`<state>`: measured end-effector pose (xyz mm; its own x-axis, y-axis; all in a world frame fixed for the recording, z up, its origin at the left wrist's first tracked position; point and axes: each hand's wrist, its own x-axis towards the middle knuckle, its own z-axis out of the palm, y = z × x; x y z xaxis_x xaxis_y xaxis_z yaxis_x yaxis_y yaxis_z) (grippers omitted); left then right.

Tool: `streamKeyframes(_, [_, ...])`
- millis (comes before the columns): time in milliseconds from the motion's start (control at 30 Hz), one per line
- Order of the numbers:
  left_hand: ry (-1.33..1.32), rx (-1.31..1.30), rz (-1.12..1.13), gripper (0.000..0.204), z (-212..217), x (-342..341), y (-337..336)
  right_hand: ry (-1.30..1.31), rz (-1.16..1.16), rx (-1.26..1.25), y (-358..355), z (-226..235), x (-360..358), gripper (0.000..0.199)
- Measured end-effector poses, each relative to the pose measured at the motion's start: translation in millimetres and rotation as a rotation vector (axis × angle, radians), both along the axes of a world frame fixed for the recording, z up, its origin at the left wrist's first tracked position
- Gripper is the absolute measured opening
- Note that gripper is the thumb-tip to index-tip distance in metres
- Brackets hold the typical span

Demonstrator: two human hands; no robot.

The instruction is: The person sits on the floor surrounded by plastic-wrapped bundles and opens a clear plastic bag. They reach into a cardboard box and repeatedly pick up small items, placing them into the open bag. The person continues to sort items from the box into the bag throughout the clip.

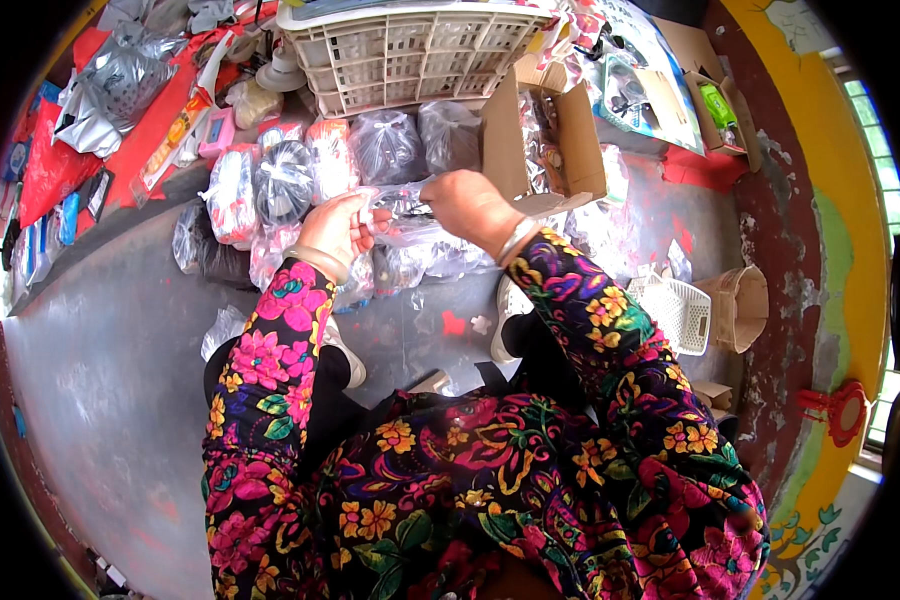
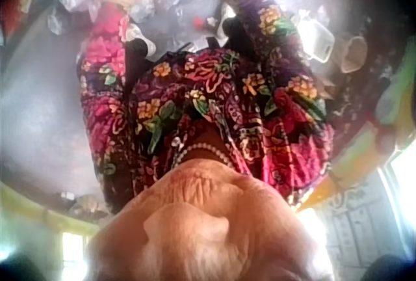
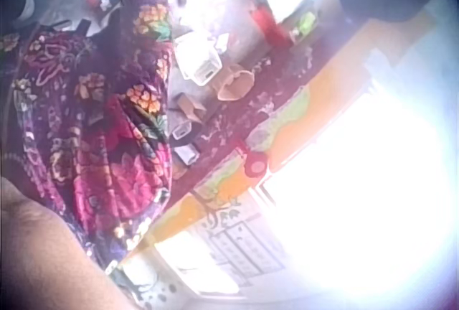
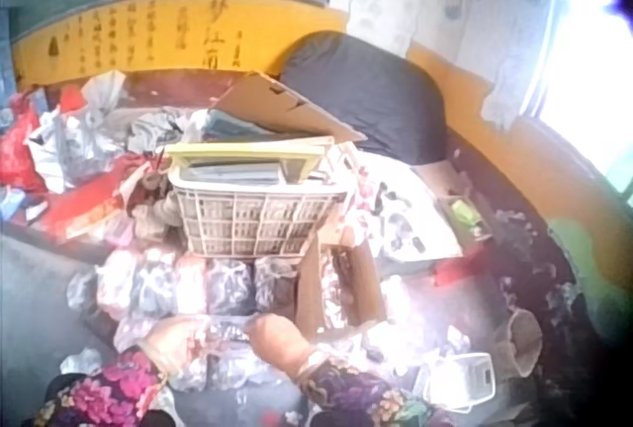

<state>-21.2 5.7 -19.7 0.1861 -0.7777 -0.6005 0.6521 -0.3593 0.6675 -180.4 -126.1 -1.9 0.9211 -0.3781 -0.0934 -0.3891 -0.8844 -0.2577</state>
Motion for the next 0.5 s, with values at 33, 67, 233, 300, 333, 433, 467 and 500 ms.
streamKeyframes(33, [0.001, -0.010, -0.003, 0.028, -0.6, -0.3, 0.9, 0.070, -0.019, 0.000, 5.3, -7.2, 7.3, 0.019])
streamKeyframes(67, [0.004, -0.025, -0.010, 0.028, 1.0, -0.9, 0.7, 0.082, -0.029, 0.014, 5.5, -17.5, 11.2, 0.019])
streamKeyframes(233, [0.003, -0.004, -0.029, 0.028, -1.1, 0.2, 0.3, -0.042, -0.110, 0.157, -2.3, -63.7, 28.9, 0.019])
streamKeyframes(300, [0.001, -0.002, -0.028, 0.027, 1.2, -0.3, -1.2, -0.082, -0.113, 0.166, -13.3, -85.3, 35.0, 0.019])
streamKeyframes(333, [0.007, -0.006, -0.030, 0.027, 1.9, -0.5, -0.7, -0.169, -0.213, 0.163, -15.3, -91.1, 34.0, 0.018])
streamKeyframes(433, [0.016, 0.007, -0.030, 0.021, 3.3, -1.1, -4.5, -0.063, -0.192, 0.144, -22.5, -84.0, 34.1, 0.018])
streamKeyframes(467, [0.027, 0.012, -0.021, 0.021, 1.2, -0.7, -4.6, 0.027, -0.127, 0.116, -24.2, -80.8, 35.5, 0.018])
streamKeyframes(500, [0.040, 0.018, -0.007, 0.021, -1.6, 0.4, -3.8, -0.001, -0.076, 0.166, -21.7, -64.6, 33.5, 0.018])
